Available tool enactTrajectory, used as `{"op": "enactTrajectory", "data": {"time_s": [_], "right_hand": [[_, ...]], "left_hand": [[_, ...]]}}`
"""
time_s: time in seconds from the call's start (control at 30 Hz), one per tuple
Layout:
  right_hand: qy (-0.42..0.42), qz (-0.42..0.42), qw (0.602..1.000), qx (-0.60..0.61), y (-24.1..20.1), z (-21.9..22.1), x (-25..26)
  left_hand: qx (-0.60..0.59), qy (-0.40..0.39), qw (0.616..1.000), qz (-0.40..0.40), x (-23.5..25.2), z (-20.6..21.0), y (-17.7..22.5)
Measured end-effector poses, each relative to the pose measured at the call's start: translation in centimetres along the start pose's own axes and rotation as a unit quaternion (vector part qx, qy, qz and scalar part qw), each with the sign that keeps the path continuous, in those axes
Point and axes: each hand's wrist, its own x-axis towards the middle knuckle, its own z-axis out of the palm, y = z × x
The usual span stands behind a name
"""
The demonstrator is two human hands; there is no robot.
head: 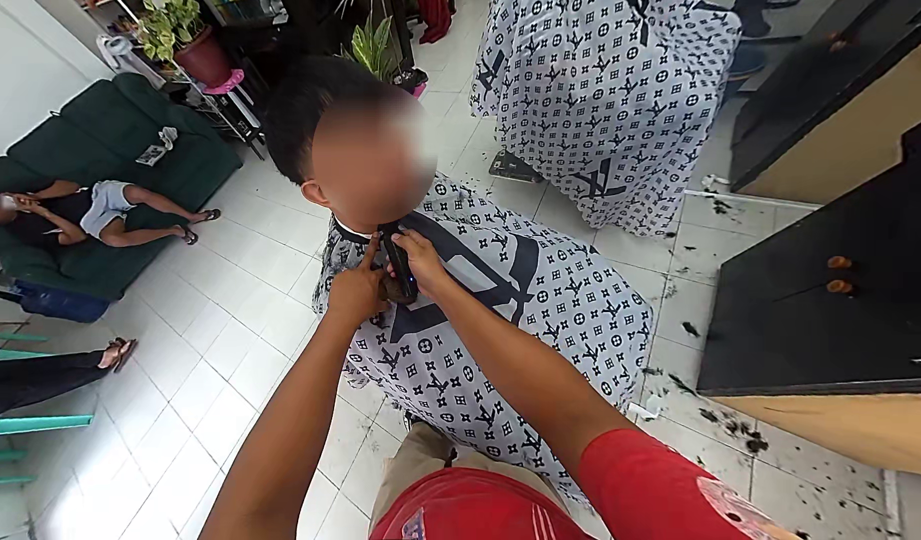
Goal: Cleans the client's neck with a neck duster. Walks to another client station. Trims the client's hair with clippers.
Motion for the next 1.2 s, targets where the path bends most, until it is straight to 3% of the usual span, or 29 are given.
{"op": "enactTrajectory", "data": {"time_s": [0.5, 0.93, 1.1, 1.2], "right_hand": [[0.0, -0.061, 0.995, 0.076, 1.1, -0.1, -0.7], [-0.009, -0.065, 0.992, 0.111, 0.2, -0.6, -2.4], [0.031, -0.101, 0.96, 0.261, -0.5, -1.3, -4.2], [0.012, 0.007, 0.989, 0.15, -0.8, -1.5, -5.8]], "left_hand": [[0.015, -0.005, 1.0, 0.002, -0.1, 0.0, 0.0], [0.006, 0.021, 1.0, 0.012, -0.2, 0.3, -0.2], [-0.006, 0.07, 0.995, 0.065, -1.0, 0.4, -1.7], [0.009, 0.093, 0.991, 0.1, -1.8, -0.1, -3.9]]}}
